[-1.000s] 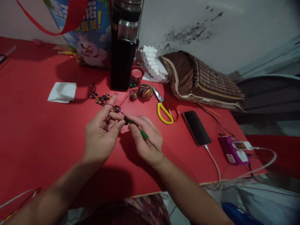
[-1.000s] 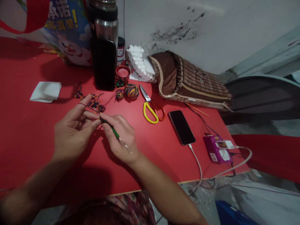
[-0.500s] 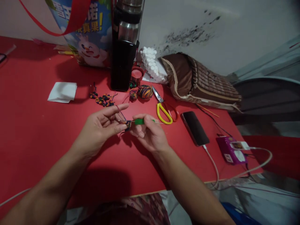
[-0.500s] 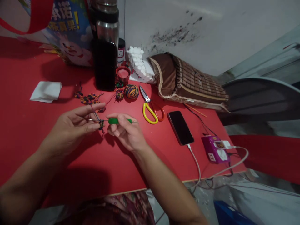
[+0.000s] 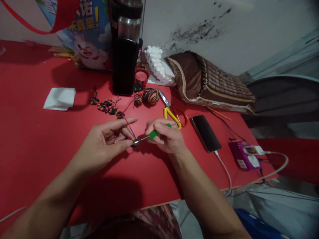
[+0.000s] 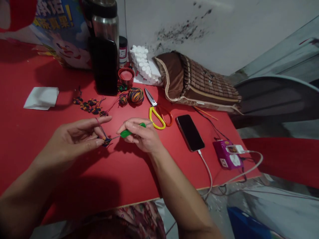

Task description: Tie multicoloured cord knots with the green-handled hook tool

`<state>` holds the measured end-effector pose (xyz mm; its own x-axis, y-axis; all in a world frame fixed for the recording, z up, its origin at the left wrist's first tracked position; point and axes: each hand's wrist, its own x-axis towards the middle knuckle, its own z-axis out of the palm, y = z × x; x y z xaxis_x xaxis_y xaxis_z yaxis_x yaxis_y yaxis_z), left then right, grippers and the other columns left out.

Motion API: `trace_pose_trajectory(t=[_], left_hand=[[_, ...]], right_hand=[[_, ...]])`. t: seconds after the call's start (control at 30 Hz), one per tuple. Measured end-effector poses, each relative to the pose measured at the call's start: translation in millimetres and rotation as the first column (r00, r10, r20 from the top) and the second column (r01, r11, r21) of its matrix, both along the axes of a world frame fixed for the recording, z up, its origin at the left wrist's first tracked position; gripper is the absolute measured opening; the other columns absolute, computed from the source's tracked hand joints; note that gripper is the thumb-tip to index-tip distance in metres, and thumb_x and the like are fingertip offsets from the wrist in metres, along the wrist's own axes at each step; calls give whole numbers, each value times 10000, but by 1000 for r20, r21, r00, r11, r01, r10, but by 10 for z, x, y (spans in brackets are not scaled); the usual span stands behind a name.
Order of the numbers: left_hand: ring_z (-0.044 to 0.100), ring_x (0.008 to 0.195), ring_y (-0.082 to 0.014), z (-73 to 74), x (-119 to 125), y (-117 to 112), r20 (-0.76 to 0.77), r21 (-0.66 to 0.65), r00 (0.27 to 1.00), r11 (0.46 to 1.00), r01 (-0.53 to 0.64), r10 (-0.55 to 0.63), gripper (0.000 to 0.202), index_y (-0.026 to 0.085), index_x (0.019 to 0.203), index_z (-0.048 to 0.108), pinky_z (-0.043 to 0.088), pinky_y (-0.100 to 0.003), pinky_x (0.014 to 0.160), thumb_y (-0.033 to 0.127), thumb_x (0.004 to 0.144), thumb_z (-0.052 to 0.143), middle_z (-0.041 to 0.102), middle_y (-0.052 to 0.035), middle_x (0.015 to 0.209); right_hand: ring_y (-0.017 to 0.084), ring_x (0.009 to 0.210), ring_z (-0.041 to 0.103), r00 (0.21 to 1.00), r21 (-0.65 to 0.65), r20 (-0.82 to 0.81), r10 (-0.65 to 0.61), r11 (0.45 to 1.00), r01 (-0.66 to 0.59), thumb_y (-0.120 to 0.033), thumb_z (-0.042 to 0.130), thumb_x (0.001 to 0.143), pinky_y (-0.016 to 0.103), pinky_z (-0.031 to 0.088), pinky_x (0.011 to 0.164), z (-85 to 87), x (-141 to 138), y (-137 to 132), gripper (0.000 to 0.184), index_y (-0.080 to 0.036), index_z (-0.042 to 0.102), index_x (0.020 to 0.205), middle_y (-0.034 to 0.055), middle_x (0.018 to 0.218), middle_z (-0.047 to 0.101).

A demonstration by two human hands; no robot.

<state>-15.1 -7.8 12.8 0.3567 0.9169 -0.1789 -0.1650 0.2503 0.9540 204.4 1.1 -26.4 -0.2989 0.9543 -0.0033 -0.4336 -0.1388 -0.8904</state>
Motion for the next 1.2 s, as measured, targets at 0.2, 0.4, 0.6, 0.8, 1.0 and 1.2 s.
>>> trace_pose_trajectory(t=[0.2,0.4,0.6,0.8,1.0,1.2], left_hand=[[709,624,-127,32,23,4,-29,21,999,999,-38,38,467,197,1233,844,587,-200,567,85,779,844,737,-4,756],[715,659,-127,101,39,-9,-54,-13,995,996,-89,88,483,154,1284,804,591,-219,628,128,804,848,717,7,768],[687,673,-123,88,46,6,-57,-8,988,990,-143,142,449,177,1258,818,603,-225,625,143,811,850,690,14,785],[654,664,-104,59,57,29,-28,-7,973,973,-230,230,417,198,1183,852,604,-203,606,100,777,863,706,8,800],[636,664,-91,7,93,36,-5,-15,948,948,-317,317,404,209,1164,858,574,-174,587,123,770,896,709,13,791],[635,678,-98,-88,149,34,-51,55,911,911,-408,410,471,186,1268,812,565,-199,639,144,804,882,719,16,808]], right_hand=[[43,408,376,999,36,37,11,999,-12,-454,841,886,201,212,403,12,33,8,302,-160,863,820,-27,516,578],[33,403,334,997,91,47,-56,995,51,-462,824,908,193,216,403,-2,17,10,295,-177,859,840,-51,504,544],[64,453,413,982,84,109,-155,986,146,-489,844,882,208,256,421,33,-20,-29,290,-204,867,836,-31,545,587],[82,485,455,950,129,189,-249,965,228,-492,811,919,224,290,440,59,-71,-88,288,-216,864,859,-26,568,611],[95,514,500,901,238,269,-339,930,279,-460,758,982,244,383,485,65,-123,-148,264,-228,868,923,-14,638,664],[113,574,579,746,487,442,-497,832,266,-376,636,1073,287,520,601,144,-244,-259,266,-235,852,1007,2,725,719]])
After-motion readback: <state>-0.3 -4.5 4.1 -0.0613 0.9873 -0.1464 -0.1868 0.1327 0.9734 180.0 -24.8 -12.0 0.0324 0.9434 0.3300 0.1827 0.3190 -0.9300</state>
